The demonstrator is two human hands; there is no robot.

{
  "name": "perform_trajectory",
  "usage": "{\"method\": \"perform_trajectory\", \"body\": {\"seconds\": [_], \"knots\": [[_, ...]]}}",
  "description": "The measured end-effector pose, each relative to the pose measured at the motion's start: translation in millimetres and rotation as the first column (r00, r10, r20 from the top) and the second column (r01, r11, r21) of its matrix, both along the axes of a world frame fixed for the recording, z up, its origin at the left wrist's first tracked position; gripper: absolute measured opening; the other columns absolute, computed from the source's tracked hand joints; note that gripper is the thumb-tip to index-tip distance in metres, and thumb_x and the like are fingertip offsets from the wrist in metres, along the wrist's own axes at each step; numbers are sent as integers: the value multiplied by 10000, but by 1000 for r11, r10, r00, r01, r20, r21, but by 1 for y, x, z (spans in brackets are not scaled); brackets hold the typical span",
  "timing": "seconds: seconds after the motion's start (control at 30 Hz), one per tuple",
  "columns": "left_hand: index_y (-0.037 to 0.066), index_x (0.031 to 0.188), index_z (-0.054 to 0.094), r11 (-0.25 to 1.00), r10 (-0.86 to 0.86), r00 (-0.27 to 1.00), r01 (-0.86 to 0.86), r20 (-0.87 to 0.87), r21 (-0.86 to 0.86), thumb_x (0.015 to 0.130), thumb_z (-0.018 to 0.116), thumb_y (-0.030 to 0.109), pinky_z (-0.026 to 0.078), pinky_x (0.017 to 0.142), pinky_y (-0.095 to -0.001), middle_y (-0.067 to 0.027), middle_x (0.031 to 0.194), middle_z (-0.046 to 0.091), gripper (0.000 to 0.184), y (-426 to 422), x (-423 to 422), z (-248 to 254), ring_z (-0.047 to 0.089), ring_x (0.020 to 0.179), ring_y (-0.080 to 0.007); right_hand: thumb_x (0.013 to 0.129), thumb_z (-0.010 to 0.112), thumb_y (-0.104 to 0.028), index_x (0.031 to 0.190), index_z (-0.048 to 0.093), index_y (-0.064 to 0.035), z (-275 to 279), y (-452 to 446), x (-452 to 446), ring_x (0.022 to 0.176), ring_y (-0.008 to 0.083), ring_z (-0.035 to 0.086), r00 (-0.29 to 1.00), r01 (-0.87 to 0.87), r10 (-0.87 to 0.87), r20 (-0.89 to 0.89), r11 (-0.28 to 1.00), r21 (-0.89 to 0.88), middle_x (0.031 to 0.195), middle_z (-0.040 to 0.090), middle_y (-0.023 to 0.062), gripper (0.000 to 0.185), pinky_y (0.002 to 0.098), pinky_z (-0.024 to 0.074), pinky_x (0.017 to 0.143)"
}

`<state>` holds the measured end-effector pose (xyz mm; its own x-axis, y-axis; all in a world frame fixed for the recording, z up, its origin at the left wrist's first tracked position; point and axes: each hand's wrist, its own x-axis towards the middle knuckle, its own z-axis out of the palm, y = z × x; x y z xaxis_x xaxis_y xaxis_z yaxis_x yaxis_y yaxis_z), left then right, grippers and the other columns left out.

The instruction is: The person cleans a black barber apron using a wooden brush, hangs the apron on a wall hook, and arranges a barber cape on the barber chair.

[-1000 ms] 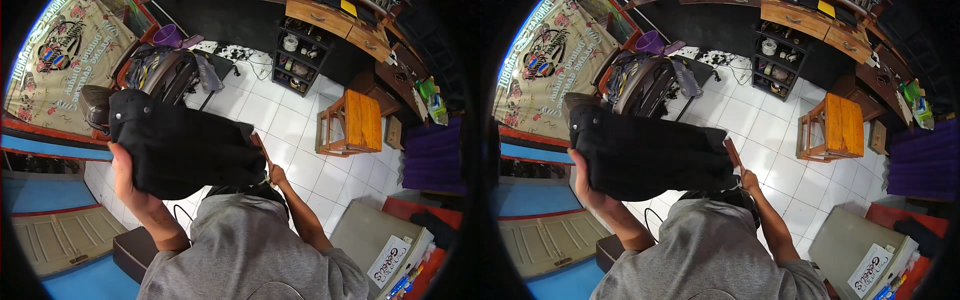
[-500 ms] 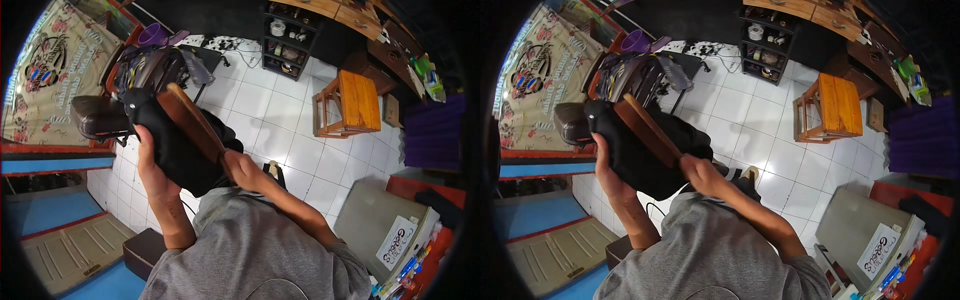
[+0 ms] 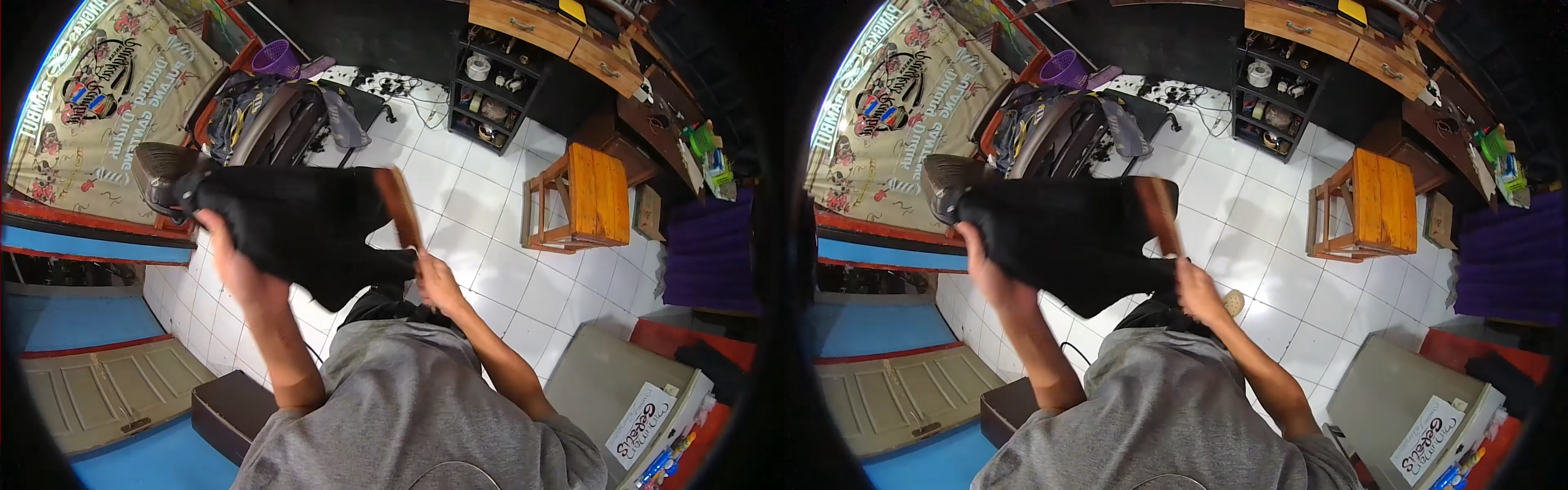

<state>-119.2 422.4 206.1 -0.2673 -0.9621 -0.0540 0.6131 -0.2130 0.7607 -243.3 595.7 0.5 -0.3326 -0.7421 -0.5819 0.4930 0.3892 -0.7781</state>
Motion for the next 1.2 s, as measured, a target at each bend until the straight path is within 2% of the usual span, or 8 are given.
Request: {"method": "perform_trajectory", "body": {"seconds": [0.23,0.3,0.5,0.53,0.6,0.87,1.03,1.2], "knots": [[91,951,570,657,679,554,-167,482,-735,946,490,423,438,616,-232,41,849,523,341,14,-47,7,461,674,-63,892,517,-177,905,466,-29,100,-31,23,673,436,562,686,-431,-127,-717,723,-540,670,556,241,157,470,420,533],[30,1097,540,998,-54,993,53,104,18,956,479,369,481,781,-318,-41,978,602,372,16,-39,24,586,845,-155,899,507,-179,924,468,-26,58,-31,18,698,439,570,705,-366,-70,-705,817,-447,708,572,247,160,479,433,548],[0,1191,520,988,-145,968,153,-206,22,952,482,327,487,881,-376,-124,1101,612,407,0,-14,53,607,973,-257,960,220,-501,793,620,32,-196,37,-11,543,383,593,376,-349,318,-870,919,185,660,611,239,687,490,479,574],[-3,1183,527,989,-144,965,146,-219,-4,952,481,324,489,879,-379,-129,1099,613,403,-4,-15,52,607,975,-260,963,232,-508,677,607,44,-197,49,-20,463,321,587,707,-347,606,-365,746,568,545,576,206,726,448,486,519],[-11,1186,531,988,-143,963,152,-228,21,953,484,287,481,900,-380,-139,1112,613,381,0,-11,54,610,985,-266,963,242,-510,602,583,52,-305,100,-21,388,278,544,662,-164,403,-632,900,403,468,527,150,750,415,454,424],[-18,1166,524,945,-302,942,317,-149,85,968,444,328,499,871,-384,-149,1086,619,407,21,-26,29,624,954,-271,991,390,-321,796,490,-7,-38,3,-15,568,118,446,952,78,-135,-273,974,-212,612,452,10,383,321,394,517],[-14,1191,504,907,-384,895,412,-227,91,966,434,365,481,907,-414,-162,1115,608,446,35,-23,42,611,992,-293,964,411,-202,895,494,-16,3,-27,-6,686,447,535,692,-220,-174,-701,874,-434,722,547,263,215,438,417,568],[27,1227,527,958,-281,931,259,-232,-121,956,437,379,377,1027,-452,-146,1220,564,453,42,0,73,531,1144,-310,959,373,-269,1015,541,-15,-126,3,0,805,409,610,537,-192,384,-751,922,335,829,632,230,310,490,475,698]]}}
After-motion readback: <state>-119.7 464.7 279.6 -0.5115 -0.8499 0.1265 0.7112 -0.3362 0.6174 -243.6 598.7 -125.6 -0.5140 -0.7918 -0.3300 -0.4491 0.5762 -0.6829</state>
